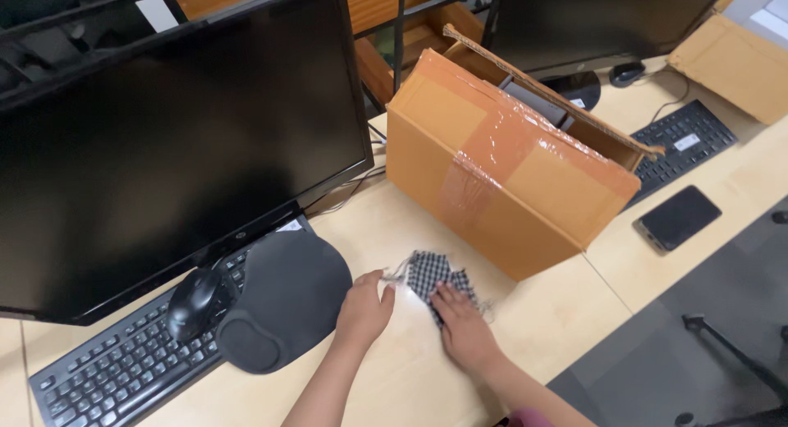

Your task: The person cleans a computer workstation by wiping the monitor, keyboard, mouse, and desk surface with a cloth, and also wipes a cardboard box and a mouse pad.

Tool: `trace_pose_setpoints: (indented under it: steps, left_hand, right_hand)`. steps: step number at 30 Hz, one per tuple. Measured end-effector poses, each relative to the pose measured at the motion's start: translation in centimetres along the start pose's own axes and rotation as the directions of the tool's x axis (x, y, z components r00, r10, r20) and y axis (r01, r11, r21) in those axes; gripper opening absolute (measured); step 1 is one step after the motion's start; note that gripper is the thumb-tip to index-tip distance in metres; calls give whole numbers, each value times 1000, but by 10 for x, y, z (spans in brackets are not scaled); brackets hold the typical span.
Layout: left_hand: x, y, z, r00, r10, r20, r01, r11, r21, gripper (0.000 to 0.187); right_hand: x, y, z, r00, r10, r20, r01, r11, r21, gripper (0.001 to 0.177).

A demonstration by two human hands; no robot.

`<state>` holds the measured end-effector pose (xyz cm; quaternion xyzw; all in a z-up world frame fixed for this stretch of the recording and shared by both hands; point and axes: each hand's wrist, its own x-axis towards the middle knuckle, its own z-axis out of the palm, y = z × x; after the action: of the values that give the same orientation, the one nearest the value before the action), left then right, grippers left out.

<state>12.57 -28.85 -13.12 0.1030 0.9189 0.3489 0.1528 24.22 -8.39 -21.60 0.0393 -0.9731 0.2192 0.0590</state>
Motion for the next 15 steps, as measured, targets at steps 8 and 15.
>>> trace_pose_setpoints:
  steps: [8,15]
  left_hand:
    - [22,3,31,1000,-4,-6,4,1000,-11,50]
    - [21,-9,-5,970,-105,-221,82,990,-114,41]
  right_hand:
    - [36,35,-13,996,25,88,-19,997,-69,53]
    - [102,3,5,976,-84,199,97,994,-57,64]
